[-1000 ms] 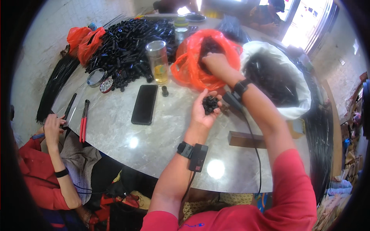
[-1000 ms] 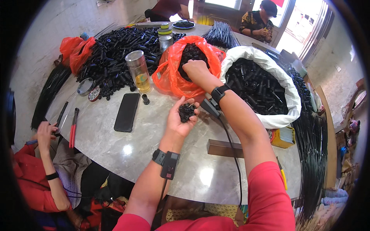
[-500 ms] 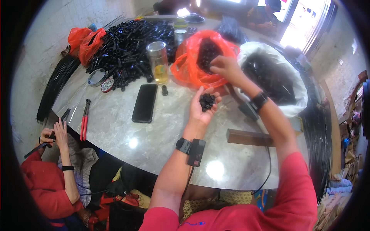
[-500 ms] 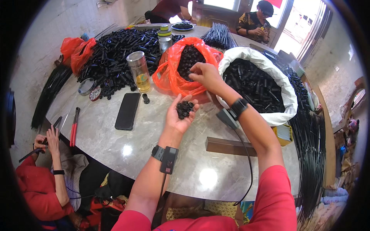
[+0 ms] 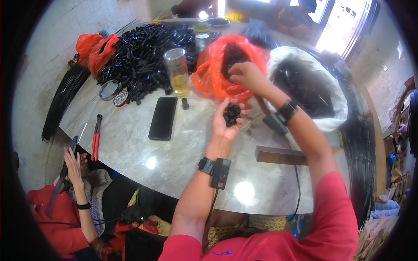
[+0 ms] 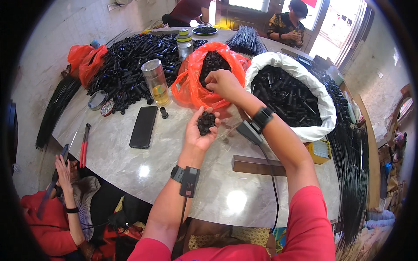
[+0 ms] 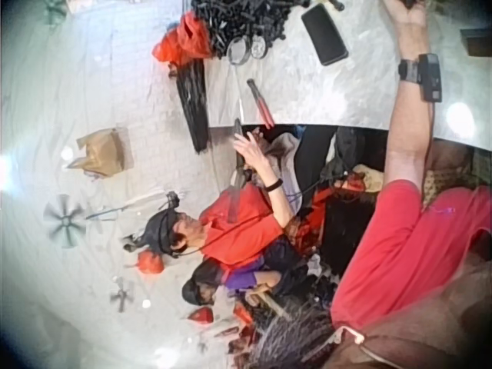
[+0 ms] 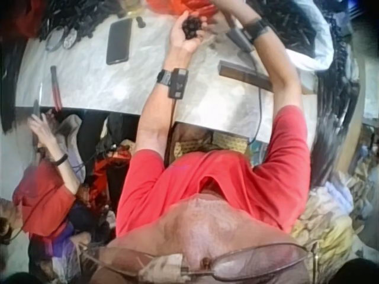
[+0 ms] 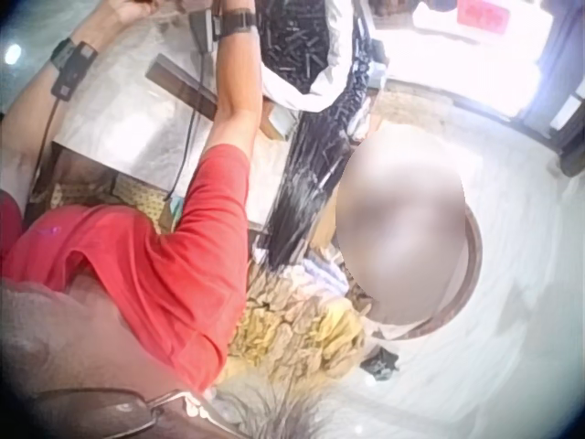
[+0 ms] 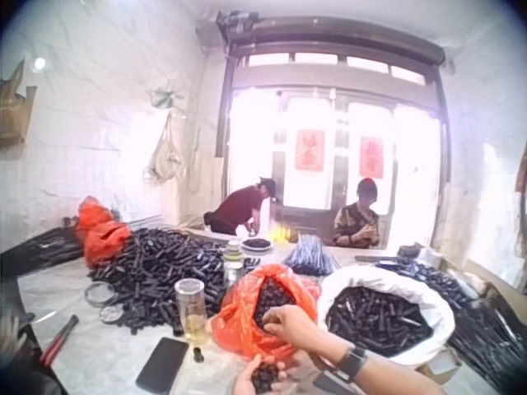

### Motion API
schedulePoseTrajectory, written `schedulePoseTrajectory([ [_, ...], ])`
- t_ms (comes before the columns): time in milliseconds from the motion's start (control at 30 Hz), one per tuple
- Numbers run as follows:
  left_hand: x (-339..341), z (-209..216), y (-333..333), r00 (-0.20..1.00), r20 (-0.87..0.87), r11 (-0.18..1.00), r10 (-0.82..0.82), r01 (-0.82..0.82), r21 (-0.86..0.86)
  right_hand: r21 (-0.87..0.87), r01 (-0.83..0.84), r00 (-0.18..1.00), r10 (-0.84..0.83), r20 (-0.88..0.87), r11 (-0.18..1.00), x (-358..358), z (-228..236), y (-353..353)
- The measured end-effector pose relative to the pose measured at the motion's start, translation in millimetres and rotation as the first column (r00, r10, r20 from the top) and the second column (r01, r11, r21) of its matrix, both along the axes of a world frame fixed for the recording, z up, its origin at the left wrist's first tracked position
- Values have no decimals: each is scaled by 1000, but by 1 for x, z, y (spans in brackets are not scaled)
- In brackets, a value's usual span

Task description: The worker processes black umbrella ribs using pliers and sorts small plastic components for assembly on a factory table.

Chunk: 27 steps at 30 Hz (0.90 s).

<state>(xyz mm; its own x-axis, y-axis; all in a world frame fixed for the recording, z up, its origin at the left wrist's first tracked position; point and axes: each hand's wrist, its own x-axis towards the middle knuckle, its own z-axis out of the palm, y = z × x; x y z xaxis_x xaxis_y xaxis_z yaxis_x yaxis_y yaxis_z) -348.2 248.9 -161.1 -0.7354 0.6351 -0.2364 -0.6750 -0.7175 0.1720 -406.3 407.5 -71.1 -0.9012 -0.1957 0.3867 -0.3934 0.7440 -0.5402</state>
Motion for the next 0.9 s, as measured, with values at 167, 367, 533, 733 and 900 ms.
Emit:
schedulePoseTrajectory([
  [167,0,-1,-2,999,34,1000,0,0,8,144,111,983,-87,-164,983,-43,-36,-5],
  [367,-2,-4,-3,997,54,998,53,-52,-34,309,106,991,-77,-105,945,-56,-36,-15],
  [533,-2,-4,0,1000,13,1000,28,-28,-15,86,116,987,-105,-118,990,-55,-41,0],
  [733,-5,-7,-5,999,-21,999,43,-43,10,-262,-8,982,57,179,965,9,6,2],
  [900,0,4,1,999,7,999,44,-44,28,-118,-166,949,191,252,979,86,25,-15],
])
